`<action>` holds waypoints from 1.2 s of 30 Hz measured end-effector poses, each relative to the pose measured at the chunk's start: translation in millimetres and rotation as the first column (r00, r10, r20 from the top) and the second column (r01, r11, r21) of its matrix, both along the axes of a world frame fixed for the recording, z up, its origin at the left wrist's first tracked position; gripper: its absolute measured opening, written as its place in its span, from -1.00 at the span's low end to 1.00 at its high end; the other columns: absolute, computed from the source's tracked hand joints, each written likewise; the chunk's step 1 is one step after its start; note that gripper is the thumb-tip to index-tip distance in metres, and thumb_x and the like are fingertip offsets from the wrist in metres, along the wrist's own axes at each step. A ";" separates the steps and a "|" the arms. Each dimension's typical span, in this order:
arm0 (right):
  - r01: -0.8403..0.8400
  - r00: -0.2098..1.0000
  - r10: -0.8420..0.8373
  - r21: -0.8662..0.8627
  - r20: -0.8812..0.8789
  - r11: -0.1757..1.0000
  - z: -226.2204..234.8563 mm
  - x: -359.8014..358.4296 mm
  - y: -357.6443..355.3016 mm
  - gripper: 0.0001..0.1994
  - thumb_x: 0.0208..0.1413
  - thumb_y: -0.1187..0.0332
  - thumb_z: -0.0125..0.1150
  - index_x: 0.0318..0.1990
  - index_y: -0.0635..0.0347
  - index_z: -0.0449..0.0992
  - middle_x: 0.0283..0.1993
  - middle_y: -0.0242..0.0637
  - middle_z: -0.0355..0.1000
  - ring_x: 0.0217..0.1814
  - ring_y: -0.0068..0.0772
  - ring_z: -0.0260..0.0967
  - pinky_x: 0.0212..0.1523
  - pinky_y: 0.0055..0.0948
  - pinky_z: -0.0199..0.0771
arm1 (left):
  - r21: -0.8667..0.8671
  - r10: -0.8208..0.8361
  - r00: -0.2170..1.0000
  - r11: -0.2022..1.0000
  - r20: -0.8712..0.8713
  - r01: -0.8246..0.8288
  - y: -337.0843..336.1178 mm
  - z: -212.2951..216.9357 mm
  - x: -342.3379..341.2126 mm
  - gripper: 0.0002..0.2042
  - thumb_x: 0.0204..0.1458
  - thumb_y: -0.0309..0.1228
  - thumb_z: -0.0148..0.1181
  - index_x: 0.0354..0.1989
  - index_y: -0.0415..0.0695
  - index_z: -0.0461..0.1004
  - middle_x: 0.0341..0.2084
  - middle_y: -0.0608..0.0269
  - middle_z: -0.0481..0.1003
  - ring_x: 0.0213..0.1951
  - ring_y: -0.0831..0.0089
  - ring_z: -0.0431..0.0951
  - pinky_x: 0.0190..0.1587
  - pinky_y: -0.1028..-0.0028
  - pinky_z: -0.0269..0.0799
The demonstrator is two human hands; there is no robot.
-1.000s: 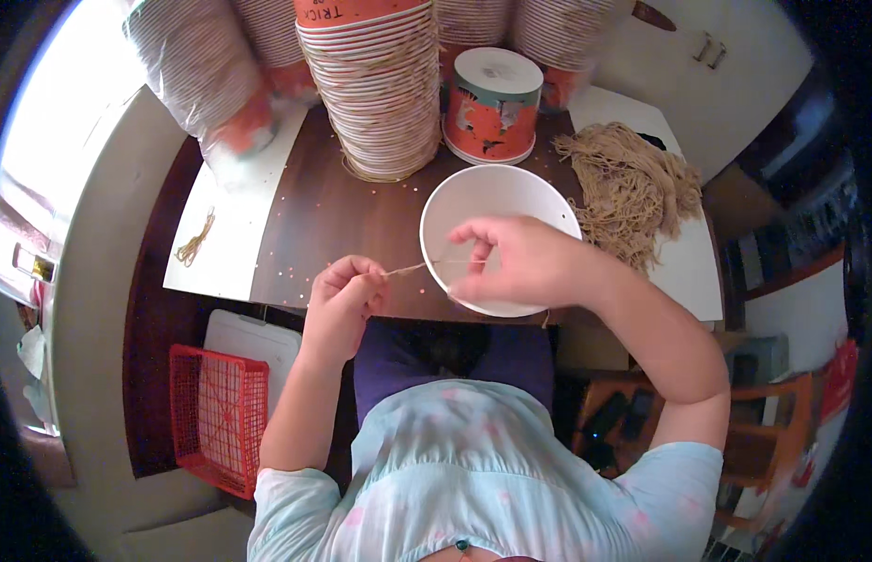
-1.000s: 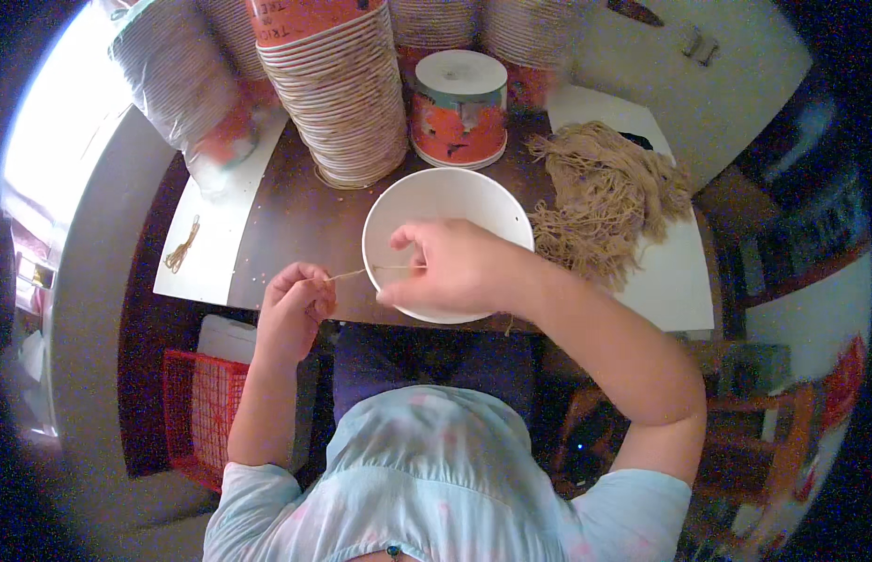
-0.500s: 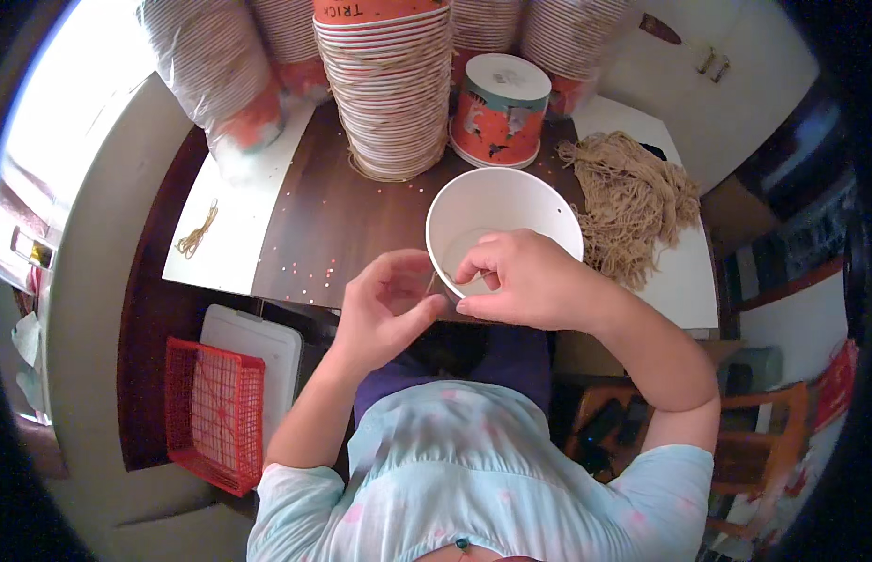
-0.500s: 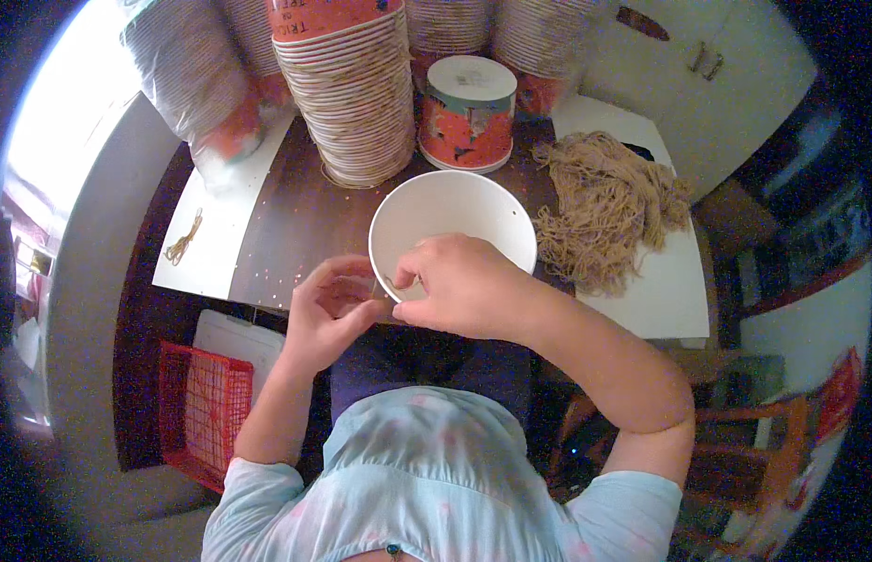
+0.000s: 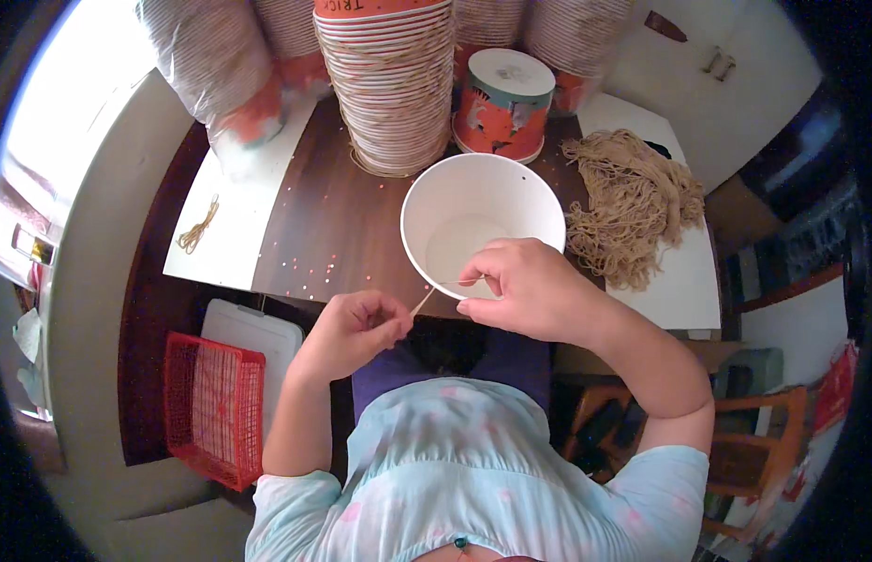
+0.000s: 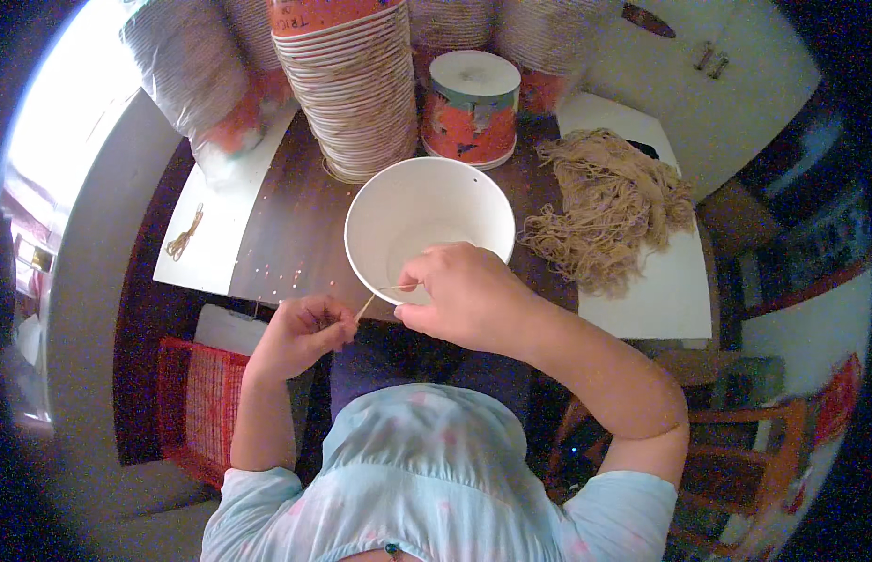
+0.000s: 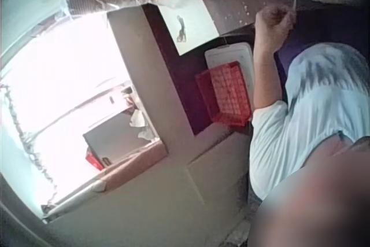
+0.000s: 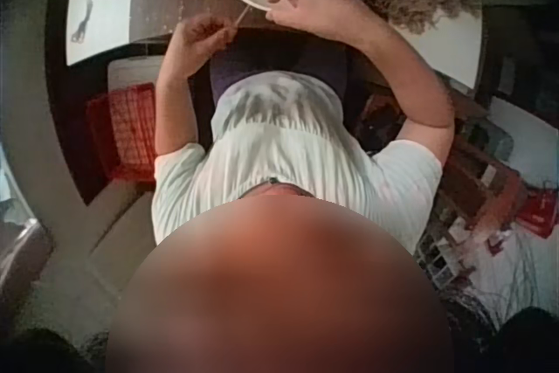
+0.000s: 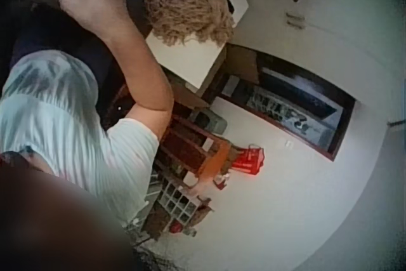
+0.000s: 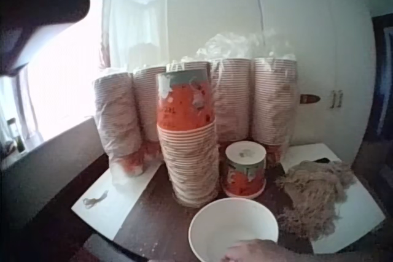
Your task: Manually attaching string handles to paper buckets in a manufacturing setting.
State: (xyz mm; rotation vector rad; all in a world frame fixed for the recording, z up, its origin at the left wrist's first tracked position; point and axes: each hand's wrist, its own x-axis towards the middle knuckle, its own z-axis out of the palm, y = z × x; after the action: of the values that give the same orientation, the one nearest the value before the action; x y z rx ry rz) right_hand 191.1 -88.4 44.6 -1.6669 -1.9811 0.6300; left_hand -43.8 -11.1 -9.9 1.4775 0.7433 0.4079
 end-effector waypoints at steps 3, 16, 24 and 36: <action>0.002 0.999 0.001 -0.080 0.047 0.997 9.8 -4.5 -0.3 -0.72 -0.12 0.21 0.24 -0.34 0.24 0.54 -0.33 -0.08 0.45 -0.23 -0.04 0.43 -0.16 -0.19 0.42 | -0.173 -0.096 0.990 0.978 0.102 0.113 2.8 -0.2 -12.7 -0.93 0.05 -0.53 0.18 -0.35 -0.27 0.49 -0.54 0.40 0.48 -0.48 0.70 0.44 -0.41 0.68 0.37; -0.027 0.931 -0.141 0.448 0.337 0.893 2.8 -20.1 -9.3 -0.80 -0.07 0.26 0.25 -0.47 0.18 0.43 -0.47 -0.24 0.31 -0.42 -0.17 0.35 -0.37 -0.22 0.36 | 0.001 0.032 0.777 0.999 0.629 -0.042 -10.8 12.3 12.2 -0.96 0.04 -0.58 0.14 -0.35 -0.26 0.48 -0.19 0.05 0.49 -0.22 0.53 0.46 -0.17 0.55 0.35; 0.033 0.836 -0.407 0.707 0.368 0.707 -26.9 -39.5 -20.5 -0.81 -0.11 0.32 0.28 -0.48 0.08 0.35 -0.55 -0.38 0.16 -0.55 -0.37 0.21 -0.54 -0.38 0.19 | -0.386 0.345 0.658 0.918 0.669 -0.089 -43.8 -15.6 23.0 -0.95 0.04 -0.57 0.08 -0.33 -0.27 0.40 -0.30 0.08 0.49 -0.27 0.42 0.50 -0.15 0.47 0.42; 0.156 0.896 -0.417 0.771 0.153 0.618 -53.7 -43.6 -21.9 -0.75 -0.20 0.49 0.38 -0.35 0.16 0.43 -0.50 -0.34 0.39 -0.55 -0.33 0.34 -0.56 -0.39 0.26 | -0.619 0.409 0.832 0.779 0.376 -0.103 -46.0 -38.5 24.5 -0.77 0.11 -0.48 0.07 -0.07 -0.26 0.42 -0.49 0.28 0.48 -0.50 0.56 0.42 -0.40 0.58 0.36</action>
State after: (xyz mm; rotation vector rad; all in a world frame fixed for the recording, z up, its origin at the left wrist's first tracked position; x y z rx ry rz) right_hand 147.5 -110.3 -9.2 -1.5235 -1.7191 -0.5788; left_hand -19.3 -57.1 -48.3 0.6365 0.5836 0.6796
